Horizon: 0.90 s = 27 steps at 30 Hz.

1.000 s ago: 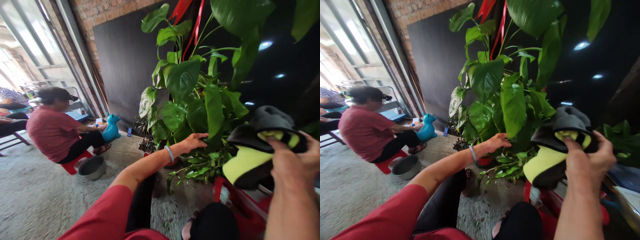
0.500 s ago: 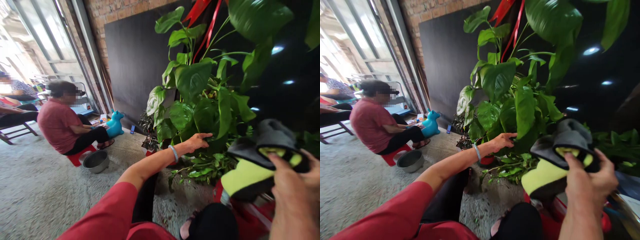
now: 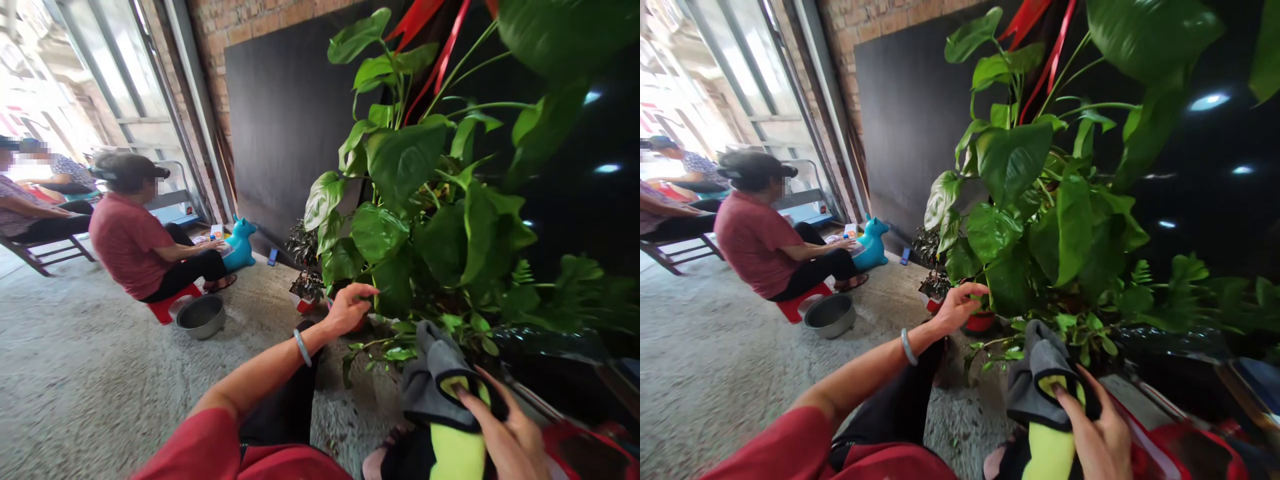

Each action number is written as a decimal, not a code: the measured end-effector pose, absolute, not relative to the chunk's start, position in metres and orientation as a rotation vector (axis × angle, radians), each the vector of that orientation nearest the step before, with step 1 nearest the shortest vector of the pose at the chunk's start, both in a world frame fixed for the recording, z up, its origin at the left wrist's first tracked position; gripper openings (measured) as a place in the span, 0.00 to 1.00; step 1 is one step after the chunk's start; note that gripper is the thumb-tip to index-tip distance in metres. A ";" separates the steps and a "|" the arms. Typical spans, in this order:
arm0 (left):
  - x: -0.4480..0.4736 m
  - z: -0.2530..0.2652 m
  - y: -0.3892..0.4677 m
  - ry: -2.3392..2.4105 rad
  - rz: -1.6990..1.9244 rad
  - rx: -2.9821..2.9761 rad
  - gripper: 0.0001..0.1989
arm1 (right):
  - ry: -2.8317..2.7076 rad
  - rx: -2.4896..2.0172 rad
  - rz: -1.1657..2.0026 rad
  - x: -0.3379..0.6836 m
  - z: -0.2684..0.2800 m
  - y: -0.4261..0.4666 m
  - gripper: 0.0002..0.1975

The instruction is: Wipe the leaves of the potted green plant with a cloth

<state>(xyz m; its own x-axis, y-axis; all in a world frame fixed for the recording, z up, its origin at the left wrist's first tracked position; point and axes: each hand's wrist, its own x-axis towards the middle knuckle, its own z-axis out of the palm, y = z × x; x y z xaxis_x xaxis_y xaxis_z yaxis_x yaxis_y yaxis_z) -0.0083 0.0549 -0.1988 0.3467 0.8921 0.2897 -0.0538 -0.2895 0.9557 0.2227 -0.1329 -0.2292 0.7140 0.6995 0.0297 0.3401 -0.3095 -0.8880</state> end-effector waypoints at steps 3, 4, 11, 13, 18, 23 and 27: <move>-0.022 -0.209 0.058 0.956 1.253 1.388 0.17 | -0.800 -1.918 0.561 0.212 -0.218 -0.131 0.44; -0.023 -0.207 0.062 0.947 1.292 1.361 0.17 | -0.818 -1.907 0.563 0.206 -0.209 -0.129 0.45; -0.008 -0.142 0.108 0.726 1.227 1.149 0.24 | -0.919 -1.672 0.309 0.171 -0.107 -0.093 0.41; 0.000 -0.130 0.115 0.644 1.119 1.058 0.28 | -0.953 -1.521 0.143 0.164 -0.083 -0.061 0.38; 0.003 -0.127 0.108 0.520 1.082 0.962 0.21 | -1.125 -1.487 0.054 0.147 -0.078 -0.001 0.38; -0.022 -0.132 0.103 0.568 1.131 0.940 0.20 | -1.244 -1.669 0.665 0.152 -0.106 -0.049 0.33; -0.021 -0.137 0.102 0.553 1.086 0.955 0.21 | -0.948 -1.579 0.334 0.167 -0.083 -0.059 0.38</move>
